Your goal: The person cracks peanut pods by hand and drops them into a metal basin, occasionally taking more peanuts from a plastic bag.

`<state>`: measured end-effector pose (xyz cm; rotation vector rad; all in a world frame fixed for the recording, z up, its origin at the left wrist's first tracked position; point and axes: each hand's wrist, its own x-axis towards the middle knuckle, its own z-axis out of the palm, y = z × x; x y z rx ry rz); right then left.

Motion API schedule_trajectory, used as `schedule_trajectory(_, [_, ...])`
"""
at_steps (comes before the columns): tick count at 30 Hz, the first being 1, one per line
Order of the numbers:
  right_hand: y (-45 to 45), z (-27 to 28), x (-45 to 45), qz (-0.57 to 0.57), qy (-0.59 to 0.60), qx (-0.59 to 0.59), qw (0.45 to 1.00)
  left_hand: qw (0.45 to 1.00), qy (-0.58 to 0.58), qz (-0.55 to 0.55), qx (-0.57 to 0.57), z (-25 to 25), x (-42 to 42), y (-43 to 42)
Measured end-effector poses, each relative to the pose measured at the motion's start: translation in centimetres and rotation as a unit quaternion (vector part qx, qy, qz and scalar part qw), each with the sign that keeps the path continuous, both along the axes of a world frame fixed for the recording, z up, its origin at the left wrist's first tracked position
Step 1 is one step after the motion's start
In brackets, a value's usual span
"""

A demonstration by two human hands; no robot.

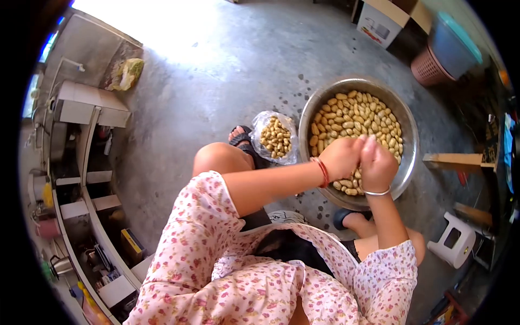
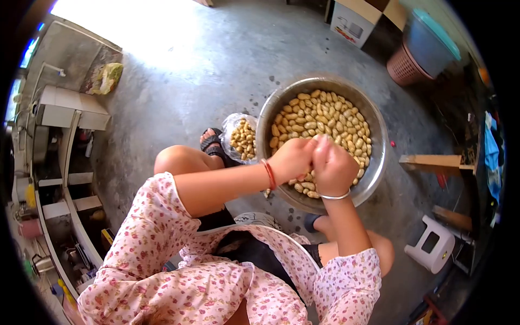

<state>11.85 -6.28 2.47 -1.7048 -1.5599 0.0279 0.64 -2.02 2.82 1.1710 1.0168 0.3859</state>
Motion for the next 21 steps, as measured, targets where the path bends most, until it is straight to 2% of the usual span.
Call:
schedule_trajectory(1, [0.2, -0.8, 0.7, -0.053, 0.157, -0.132, 0.977, 0.964, 0.076, -0.027, 0.255, 0.1, 0.1, -0.3])
schedule_trajectory(2, [1.3, -0.7, 0.9, -0.085, 0.455, -0.147, 0.874, 0.859, 0.149, -0.054, 0.487, 0.6, 0.0, -0.5])
schedule_trajectory(4, [1.4, 0.5, 0.9, -0.127, 0.574, -0.198, 0.784, 0.849, 0.129, -0.057, 0.509, 0.7, 0.0, -0.4])
schedule_trajectory(5, [1.2, 0.2, 1.2, -0.121, 0.569, -0.197, 0.789, 0.856, 0.118, -0.057, 0.5, 0.6, 0.2, -0.3])
schedule_trajectory(7, [0.8, 0.2, 1.6, -0.085, 0.452, -0.153, 0.875, 0.877, 0.069, -0.027, 0.475, 0.5, 0.7, -0.7])
schedule_trajectory(8, [0.6, -0.2, 2.0, -0.058, 0.375, -0.109, 0.919, 0.909, 0.026, -0.024, 0.415, 0.5, 0.9, -0.8])
schedule_trajectory(9, [0.3, 1.0, 1.9, -0.066, 0.273, -0.124, 0.952, 0.937, -0.021, -0.024, 0.348, 0.5, 0.8, -0.8])
schedule_trajectory(10, [0.3, 1.3, 1.7, -0.06, 0.267, -0.109, 0.956, 0.958, -0.071, -0.027, 0.276, 0.4, 0.9, -0.9])
schedule_trajectory(11, [0.1, 0.8, 1.9, -0.05, 0.245, -0.098, 0.963, 0.988, -0.152, -0.005, 0.038, 1.8, 0.6, -1.1])
schedule_trajectory(12, [-0.1, 0.7, 2.0, -0.026, 0.24, -0.067, 0.968, 0.954, -0.216, 0.011, -0.205, 3.0, 0.1, -0.9])
schedule_trajectory(13, [-0.5, 2.0, 1.2, -0.014, 0.255, -0.06, 0.965, 0.917, -0.276, 0.008, -0.288, 2.4, -0.3, -0.6])
schedule_trajectory(14, [-0.8, 2.3, 0.4, -0.001, 0.368, -0.076, 0.927, 0.869, -0.329, 0.006, -0.369, 1.7, -0.6, -0.2])
schedule_trajectory(15, [-0.4, 2.1, 1.4, 0.05, 0.171, 0.018, 0.984, 0.835, -0.349, -0.044, -0.422, 1.2, -1.1, 0.5])
schedule_trajectory(16, [-0.4, 2.1, 2.5, 0.103, 0.049, 0.07, 0.991, 0.798, -0.367, -0.091, -0.469, 0.8, -1.4, 1.0])
schedule_trajectory(18, [-0.7, 3.5, 3.0, 0.154, -0.012, 0.073, 0.985, 0.854, -0.3, -0.122, -0.408, 1.9, -1.5, 1.6])
schedule_trajectory(19, [-0.6, 3.4, 2.8, 0.129, 0.043, 0.056, 0.989, 0.891, -0.282, -0.158, -0.319, 2.9, -1.4, 1.7])
schedule_trajectory(20, [-0.5, 3.0, 2.3, 0.104, 0.099, 0.039, 0.989, 0.971, -0.193, -0.127, -0.056, 2.4, -0.9, 1.5])
schedule_trajectory(21, [-0.5, 2.4, 1.8, 0.077, 0.158, 0.024, 0.984, 0.97, -0.087, -0.085, 0.213, 1.7, -0.3, 1.2])
